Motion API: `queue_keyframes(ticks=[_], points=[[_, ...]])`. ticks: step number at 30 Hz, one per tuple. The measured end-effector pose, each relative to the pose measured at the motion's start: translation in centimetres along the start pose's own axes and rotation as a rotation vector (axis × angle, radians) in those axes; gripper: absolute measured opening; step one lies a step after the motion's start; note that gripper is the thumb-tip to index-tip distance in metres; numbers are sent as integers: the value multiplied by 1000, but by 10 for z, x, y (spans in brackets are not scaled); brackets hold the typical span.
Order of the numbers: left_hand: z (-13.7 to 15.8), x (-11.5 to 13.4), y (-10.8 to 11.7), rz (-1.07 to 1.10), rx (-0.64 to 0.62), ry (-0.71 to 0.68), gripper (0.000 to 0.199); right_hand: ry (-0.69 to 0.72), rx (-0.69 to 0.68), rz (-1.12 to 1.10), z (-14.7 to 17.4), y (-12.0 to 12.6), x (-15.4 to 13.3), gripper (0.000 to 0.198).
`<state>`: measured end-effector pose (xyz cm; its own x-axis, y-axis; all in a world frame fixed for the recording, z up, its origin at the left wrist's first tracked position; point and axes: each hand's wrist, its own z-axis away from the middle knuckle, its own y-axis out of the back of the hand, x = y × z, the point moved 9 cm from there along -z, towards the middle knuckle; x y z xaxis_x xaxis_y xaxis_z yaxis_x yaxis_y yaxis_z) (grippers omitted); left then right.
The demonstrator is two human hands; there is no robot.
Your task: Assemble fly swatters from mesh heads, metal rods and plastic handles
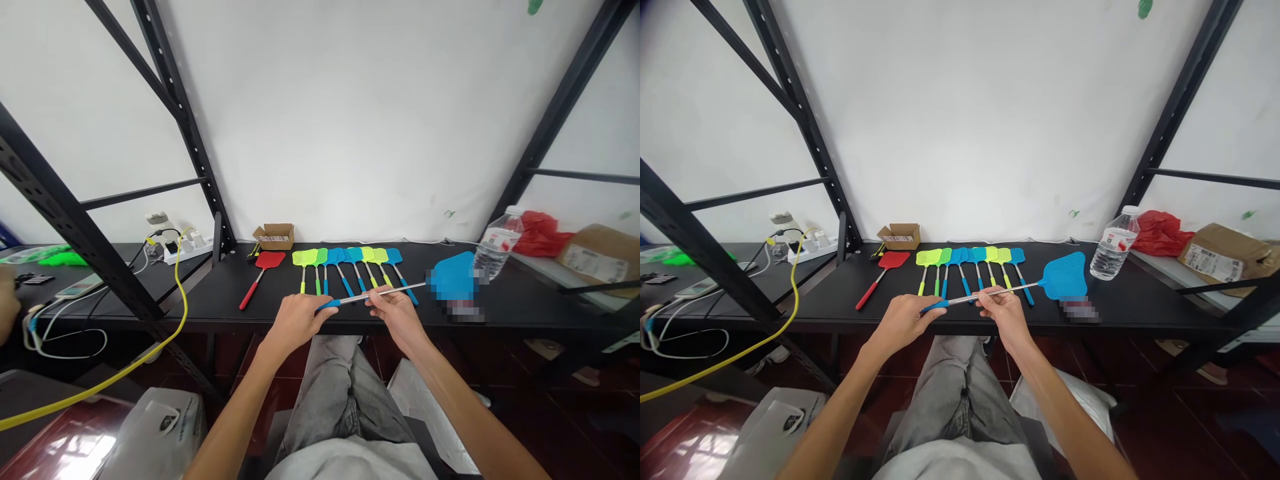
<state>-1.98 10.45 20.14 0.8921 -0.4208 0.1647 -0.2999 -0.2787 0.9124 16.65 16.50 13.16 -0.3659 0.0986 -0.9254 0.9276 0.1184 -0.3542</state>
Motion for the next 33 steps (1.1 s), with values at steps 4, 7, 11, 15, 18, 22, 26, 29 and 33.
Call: queue_keyframes(ticks=[4, 7, 11, 15, 18, 22, 26, 29, 33], points=[[-1, 2, 1, 39, 7, -1, 47, -2, -18, 12, 0, -1, -2, 31], [-1, 0, 5, 85, 15, 5, 46, -1, -81, -17, 0, -5, -11, 30], [2, -6, 13, 112, 34, 11, 46, -11, -59, -176, -7, 10, -31, 41], [6, -12, 21, 140, 45, 13, 50, 47, 80, -343, -20, 55, -53, 44], [7, -16, 27, 166, 67, 19, 50, 137, 190, -375, -26, 92, -70, 38], [7, -17, 30, 193, 76, 17, 50, 239, 285, -438, -27, 120, -85, 26], [6, -16, 29, 197, 62, -5, 51, 298, 321, -408, -28, 123, -85, 20], [7, -17, 28, 181, 59, -3, 51, 312, 336, -389, -29, 120, -80, 21], [9, -20, 28, 167, 54, 11, 50, 323, 334, -391, -27, 118, -79, 26]])
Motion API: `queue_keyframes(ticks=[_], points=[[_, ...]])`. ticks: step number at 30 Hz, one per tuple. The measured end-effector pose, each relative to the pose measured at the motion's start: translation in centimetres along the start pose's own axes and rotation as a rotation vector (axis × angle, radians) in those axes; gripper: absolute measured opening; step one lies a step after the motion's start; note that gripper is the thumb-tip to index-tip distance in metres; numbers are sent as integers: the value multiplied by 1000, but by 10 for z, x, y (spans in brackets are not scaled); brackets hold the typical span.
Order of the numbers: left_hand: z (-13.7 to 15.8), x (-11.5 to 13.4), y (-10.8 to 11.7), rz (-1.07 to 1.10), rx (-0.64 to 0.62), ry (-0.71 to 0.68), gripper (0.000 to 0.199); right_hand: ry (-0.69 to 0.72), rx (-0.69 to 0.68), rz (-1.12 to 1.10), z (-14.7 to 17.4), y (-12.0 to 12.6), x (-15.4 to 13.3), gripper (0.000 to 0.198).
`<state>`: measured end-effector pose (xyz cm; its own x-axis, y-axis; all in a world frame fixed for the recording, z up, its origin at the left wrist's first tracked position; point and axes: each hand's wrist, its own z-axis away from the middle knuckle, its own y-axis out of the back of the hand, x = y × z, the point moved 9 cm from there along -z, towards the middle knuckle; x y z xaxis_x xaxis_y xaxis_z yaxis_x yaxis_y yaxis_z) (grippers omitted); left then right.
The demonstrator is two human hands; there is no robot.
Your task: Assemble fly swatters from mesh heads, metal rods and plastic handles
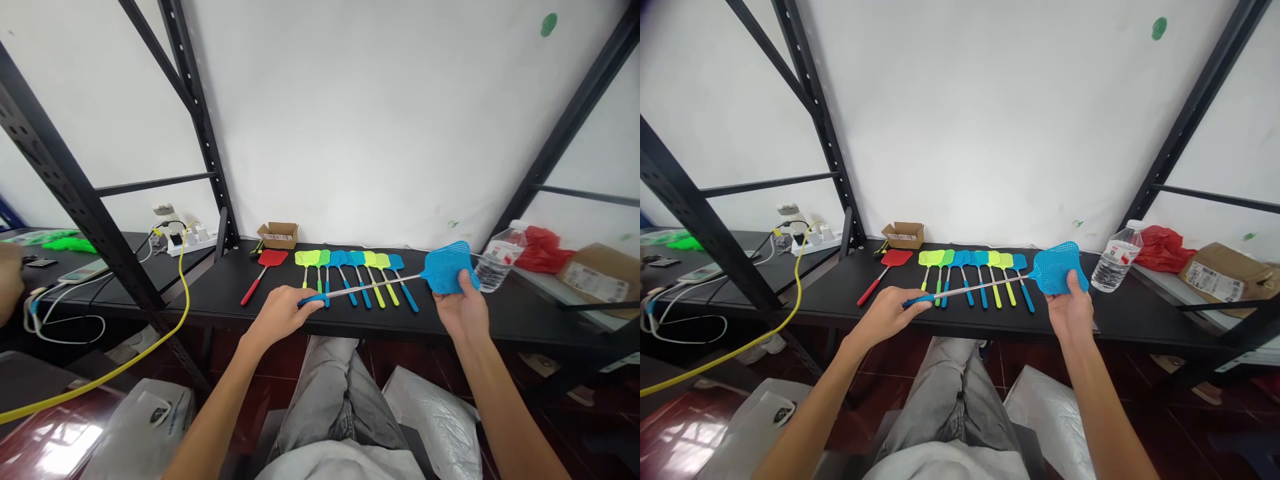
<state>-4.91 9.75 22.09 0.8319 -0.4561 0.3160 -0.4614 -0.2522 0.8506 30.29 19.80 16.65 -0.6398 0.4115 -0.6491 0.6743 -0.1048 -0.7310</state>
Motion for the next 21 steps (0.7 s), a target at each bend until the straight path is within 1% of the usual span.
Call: queue_keyframes(ticks=[4, 7, 11, 14, 18, 21], points=[[1, -2, 3, -10, 6, 13, 48, -6, 1, 0, 4, -3, 0, 25], [0, 2, 1, -17, 9, 15, 50, -14, -18, 41, 12, -13, 6, 25], [-3, 12, -12, -15, 10, 0, 51, -47, -75, 122, 33, -34, 27, 28], [-5, 13, -18, -42, 20, 8, 50, -77, -117, 161, 50, -46, 45, 28], [-4, 8, -15, -87, 25, 24, 47, -124, -116, 160, 61, -49, 58, 29], [-4, 5, -12, -104, 24, 30, 46, -136, -113, 158, 62, -49, 59, 28]])
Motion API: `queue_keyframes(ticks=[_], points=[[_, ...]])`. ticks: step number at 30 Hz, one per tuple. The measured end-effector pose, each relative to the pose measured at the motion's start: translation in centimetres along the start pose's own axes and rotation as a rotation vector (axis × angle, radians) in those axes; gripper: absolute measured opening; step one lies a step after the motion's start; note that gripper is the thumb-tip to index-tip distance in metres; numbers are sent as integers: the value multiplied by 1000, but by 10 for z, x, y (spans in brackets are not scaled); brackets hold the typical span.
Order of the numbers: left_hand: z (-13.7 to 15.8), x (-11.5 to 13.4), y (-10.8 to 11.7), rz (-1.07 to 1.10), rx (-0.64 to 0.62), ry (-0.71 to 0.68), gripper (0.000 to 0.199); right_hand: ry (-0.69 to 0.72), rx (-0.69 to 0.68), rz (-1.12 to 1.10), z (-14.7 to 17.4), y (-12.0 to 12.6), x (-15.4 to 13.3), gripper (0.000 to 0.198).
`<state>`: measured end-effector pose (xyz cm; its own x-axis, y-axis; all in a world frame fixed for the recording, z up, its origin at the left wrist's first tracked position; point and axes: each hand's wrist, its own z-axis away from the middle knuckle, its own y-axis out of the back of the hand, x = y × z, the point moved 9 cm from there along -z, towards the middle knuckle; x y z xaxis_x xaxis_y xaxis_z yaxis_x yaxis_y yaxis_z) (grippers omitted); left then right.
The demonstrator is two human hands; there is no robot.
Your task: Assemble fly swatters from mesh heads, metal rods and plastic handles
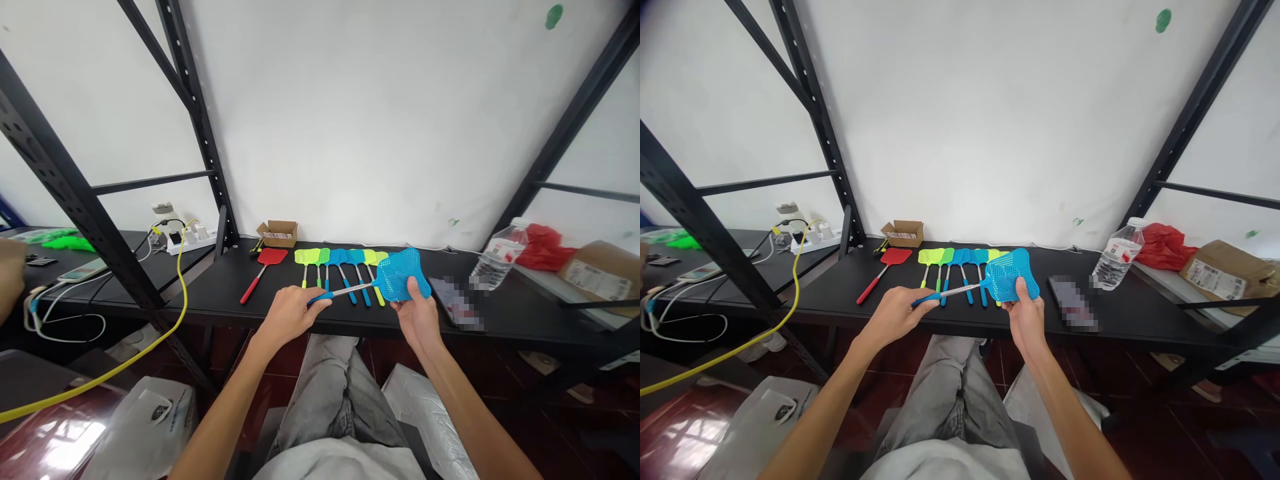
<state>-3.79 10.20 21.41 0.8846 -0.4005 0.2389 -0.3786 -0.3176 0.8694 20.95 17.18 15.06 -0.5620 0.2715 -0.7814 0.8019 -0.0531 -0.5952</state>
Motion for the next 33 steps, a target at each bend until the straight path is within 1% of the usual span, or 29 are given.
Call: queue_keyframes(ticks=[5, 9, 13, 16, 19, 23, 24, 26, 28, 33], points=[[-1, 1, -1, 10, -7, 3, 48, 24, -20, 10, 0, -1, -3, 27], [0, 0, -4, -4, -25, 15, 47, 2, -6, 51, 2, 2, 1, 29], [0, -2, -8, 101, -46, 26, 39, -67, -68, 74, 4, -5, 11, 29], [-2, -8, -9, 181, -26, 40, 35, -115, -87, 116, 5, -8, 17, 30], [-4, -28, -8, 235, 57, 101, 30, -151, -98, 175, 5, -6, 19, 32], [-2, -76, -10, 315, 232, 283, 28, -164, -128, 211, 5, -4, 21, 37], [0, -87, -13, 320, 244, 324, 28, -166, -131, 213, 5, -4, 22, 37], [2, -103, -23, 294, 230, 390, 26, -173, -139, 215, 6, -5, 26, 36], [4, -113, -33, 236, 203, 443, 25, -186, -146, 216, 7, -7, 31, 36], [7, -119, -51, 81, 161, 515, 33, -220, -148, 221, 11, -10, 39, 37]])
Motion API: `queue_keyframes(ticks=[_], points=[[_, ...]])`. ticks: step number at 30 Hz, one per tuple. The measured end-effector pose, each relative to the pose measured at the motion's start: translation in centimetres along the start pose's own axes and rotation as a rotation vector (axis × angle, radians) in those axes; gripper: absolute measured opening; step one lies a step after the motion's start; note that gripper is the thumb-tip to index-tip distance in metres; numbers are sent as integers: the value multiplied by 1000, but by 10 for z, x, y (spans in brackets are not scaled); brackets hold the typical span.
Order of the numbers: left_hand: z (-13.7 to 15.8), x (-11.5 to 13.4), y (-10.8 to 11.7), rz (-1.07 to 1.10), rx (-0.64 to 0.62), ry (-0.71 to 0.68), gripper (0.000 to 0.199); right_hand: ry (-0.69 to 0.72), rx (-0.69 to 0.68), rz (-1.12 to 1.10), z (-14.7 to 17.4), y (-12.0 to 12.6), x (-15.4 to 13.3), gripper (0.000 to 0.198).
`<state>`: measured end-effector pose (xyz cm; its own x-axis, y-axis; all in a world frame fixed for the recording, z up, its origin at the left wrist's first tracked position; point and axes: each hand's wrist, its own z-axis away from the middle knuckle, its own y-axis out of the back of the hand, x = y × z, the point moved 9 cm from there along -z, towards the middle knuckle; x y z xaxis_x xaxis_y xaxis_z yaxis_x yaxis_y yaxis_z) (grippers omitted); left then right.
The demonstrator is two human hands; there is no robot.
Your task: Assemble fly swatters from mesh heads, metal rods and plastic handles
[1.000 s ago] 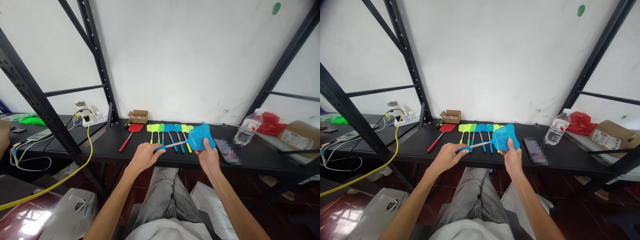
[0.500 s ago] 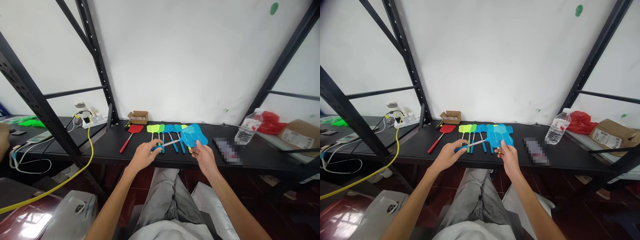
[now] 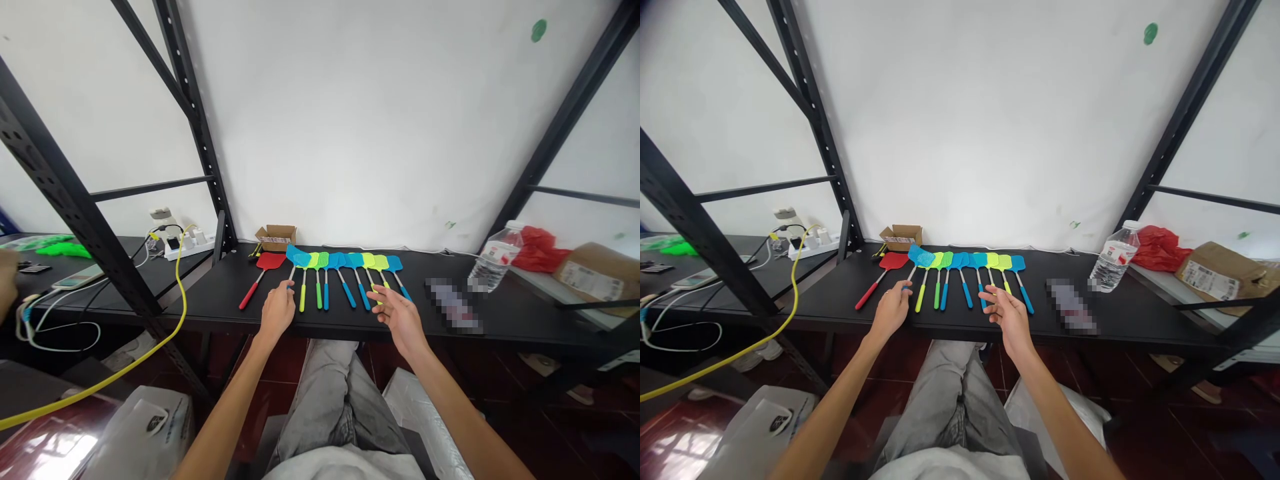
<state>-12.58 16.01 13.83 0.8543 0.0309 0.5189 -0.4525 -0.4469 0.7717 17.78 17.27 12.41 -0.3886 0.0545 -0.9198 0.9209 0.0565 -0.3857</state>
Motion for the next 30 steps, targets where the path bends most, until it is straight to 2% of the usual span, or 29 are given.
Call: queue_keyframes(ticks=[5, 10, 13, 15, 18, 21, 25, 30], points=[[2, 6, -8, -150, -11, -66, 39, -5, -10, -2, -1, 0, 3, 37], [3, 7, -11, -201, -27, -124, 39, -4, -14, 6, 1, -2, 3, 37], [0, 5, -4, -208, -9, -166, 37, -3, -21, 16, 2, -3, 2, 37], [-4, -1, 8, -214, 39, -169, 36, -1, -24, 16, 2, -3, 2, 36], [-10, -23, 33, -286, 132, -86, 36, -4, -21, 7, 2, -3, 2, 36], [-14, -56, 47, -406, 109, 80, 43, -10, -21, -2, 2, -5, 3, 36], [-14, -83, 52, -447, 32, 212, 49, -20, -25, -6, 4, -8, 3, 36], [-12, -88, 47, -391, -72, 299, 46, -23, -22, -5, 5, -8, 2, 36]])
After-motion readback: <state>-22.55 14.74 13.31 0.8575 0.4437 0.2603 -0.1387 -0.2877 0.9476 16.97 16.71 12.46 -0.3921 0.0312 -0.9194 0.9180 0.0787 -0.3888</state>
